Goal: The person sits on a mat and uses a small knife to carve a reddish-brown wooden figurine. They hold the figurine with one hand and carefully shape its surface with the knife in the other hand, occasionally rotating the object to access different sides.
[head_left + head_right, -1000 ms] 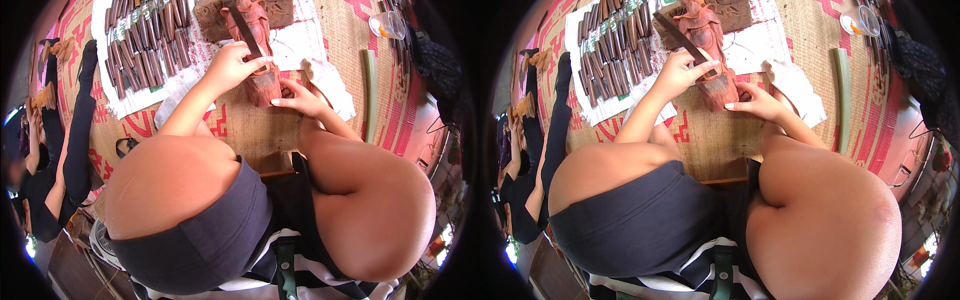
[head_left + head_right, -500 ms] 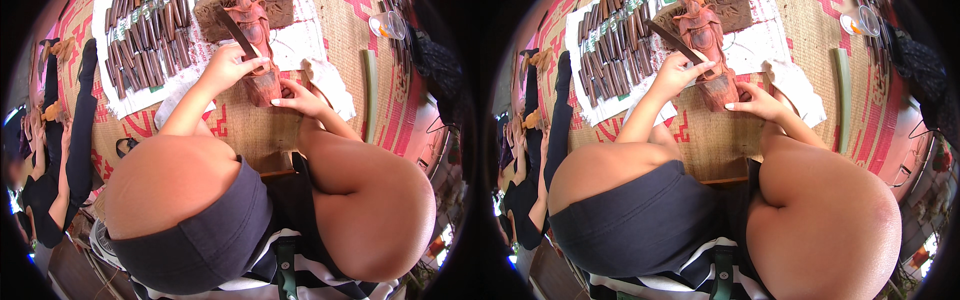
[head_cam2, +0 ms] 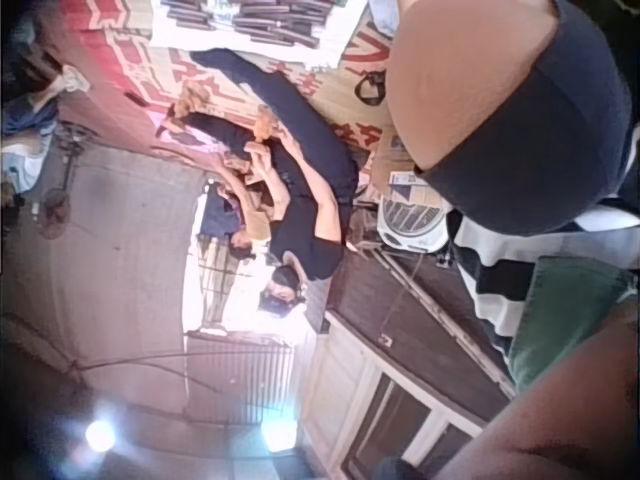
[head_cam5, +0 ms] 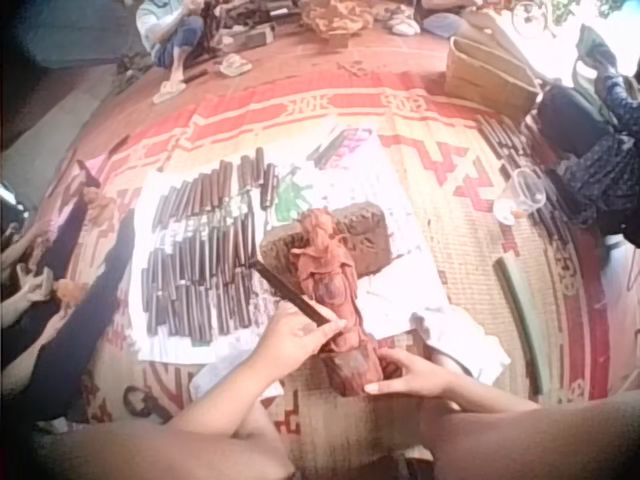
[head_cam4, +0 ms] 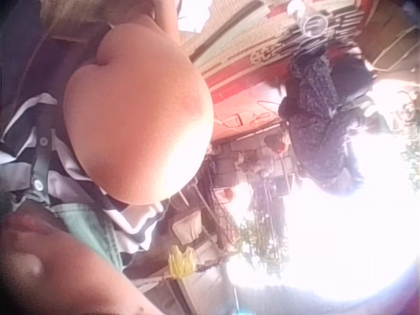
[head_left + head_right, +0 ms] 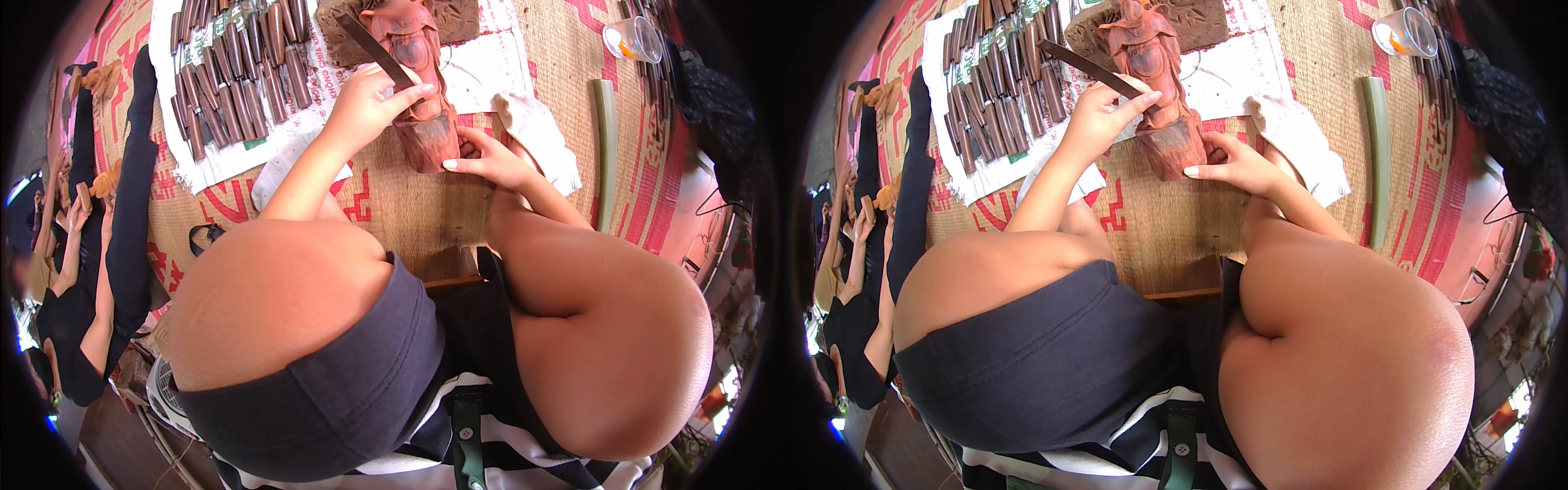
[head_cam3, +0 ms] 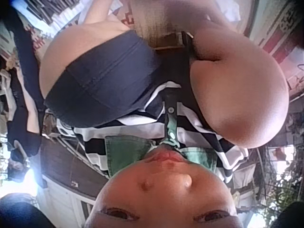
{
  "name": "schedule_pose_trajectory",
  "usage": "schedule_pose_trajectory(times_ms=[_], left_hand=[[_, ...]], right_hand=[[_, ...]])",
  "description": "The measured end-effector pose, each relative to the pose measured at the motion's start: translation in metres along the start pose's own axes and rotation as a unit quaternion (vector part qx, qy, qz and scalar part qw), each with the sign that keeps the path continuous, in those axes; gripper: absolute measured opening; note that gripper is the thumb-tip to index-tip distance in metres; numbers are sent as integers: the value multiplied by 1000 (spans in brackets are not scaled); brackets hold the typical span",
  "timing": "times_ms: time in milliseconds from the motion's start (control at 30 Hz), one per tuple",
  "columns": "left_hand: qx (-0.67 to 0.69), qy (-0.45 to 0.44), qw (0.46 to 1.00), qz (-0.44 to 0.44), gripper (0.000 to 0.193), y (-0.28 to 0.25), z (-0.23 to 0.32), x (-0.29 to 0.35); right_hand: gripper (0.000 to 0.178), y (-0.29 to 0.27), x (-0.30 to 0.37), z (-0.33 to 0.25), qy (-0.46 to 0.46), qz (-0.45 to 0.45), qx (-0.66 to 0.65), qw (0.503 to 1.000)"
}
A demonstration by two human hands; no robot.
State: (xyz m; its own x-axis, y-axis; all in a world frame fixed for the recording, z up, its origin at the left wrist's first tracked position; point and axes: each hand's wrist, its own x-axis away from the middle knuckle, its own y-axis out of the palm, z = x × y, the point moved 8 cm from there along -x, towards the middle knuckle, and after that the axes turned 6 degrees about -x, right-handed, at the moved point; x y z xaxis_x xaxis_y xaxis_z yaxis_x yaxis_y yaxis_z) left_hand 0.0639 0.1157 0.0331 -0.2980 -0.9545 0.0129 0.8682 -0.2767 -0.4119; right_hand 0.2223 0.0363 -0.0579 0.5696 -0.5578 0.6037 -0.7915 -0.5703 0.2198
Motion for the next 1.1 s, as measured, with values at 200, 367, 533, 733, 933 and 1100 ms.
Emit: schedule_pose_trajectory(times_ms=[200, 367, 533, 733, 933, 1100], left_hand=[[32, -22, 999, -11, 16, 10, -1, 3], [-155, 105, 982, 11, 20, 8, 18, -9], [-125, 37, 992, 0, 27, 13, 7, -11], [-180, 140, 973, 14, 30, 19, 24, -13], [-261, 75, 962, -1, 30, 11, 20, -18], [-185, 66, 981, 6, 32, 17, 24, -12]], right_hand=[[71, 1, 1, -2, -1, 2, -2, 1000], [68, 0, 0, 2, -2, -1, 4, 1000], [74, 3, -1, 1, 12, -16, -6, 1000], [73, -2, 4, 0, 23, 6, -13, 1000], [69, 1, -1, 1, -1, 0, -18, 1000], [69, 0, -1, 3, 3, 2, -15, 1000]])
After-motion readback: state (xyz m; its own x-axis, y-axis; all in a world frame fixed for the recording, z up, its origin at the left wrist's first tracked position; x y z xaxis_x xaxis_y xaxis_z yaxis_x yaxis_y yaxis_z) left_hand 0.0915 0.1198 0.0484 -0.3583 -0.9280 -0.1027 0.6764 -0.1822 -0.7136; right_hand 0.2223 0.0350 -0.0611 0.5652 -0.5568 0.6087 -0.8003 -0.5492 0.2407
